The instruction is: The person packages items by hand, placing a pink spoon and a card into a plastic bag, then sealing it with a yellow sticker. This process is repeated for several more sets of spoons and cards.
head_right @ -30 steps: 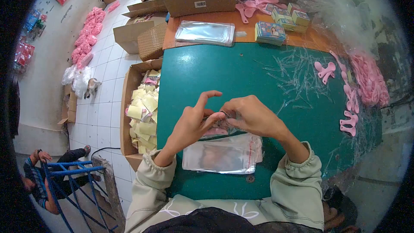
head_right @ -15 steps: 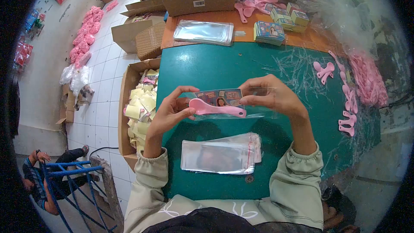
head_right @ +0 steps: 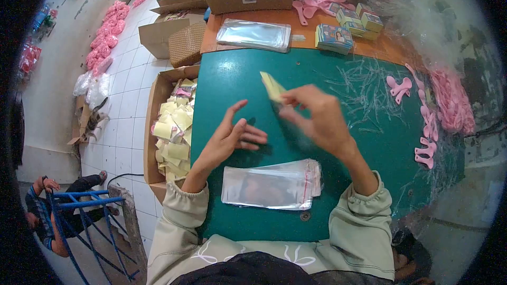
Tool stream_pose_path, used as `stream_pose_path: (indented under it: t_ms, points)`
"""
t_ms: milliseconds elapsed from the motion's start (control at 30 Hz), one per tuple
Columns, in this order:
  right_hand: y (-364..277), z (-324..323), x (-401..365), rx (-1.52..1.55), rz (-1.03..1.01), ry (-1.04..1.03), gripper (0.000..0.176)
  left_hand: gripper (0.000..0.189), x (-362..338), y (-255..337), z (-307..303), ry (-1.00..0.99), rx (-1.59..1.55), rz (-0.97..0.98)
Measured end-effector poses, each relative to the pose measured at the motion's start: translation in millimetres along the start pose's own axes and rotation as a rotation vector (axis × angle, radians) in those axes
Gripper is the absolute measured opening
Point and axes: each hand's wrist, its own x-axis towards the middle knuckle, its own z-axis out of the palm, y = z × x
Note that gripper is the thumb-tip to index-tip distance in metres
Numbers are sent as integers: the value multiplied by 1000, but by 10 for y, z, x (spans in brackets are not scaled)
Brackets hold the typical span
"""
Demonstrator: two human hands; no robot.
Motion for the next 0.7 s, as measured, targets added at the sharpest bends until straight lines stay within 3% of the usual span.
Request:
stream_pose_path:
  t_ms: [67, 100, 300, 533, 700]
  points:
    - [-17, 86, -43, 13, -98, -208, 35, 57, -58, 12, 28, -59, -9, -69]
    - [-42, 107, -76, 25, -48, -276, 38, 58, -78, 12, 32, -89, -14, -104]
    - [47, 407, -162, -30, -50, -248, 23, 57, -72, -166, -66, -118, 31, -34]
    - [67, 611, -165, 67, -26, -268, 19, 65, -107, -140, -5, -194, 158, -15]
    - [57, 561, -158, 106, 24, -332, 18, 65, -148, -105, 91, -155, 87, 8]
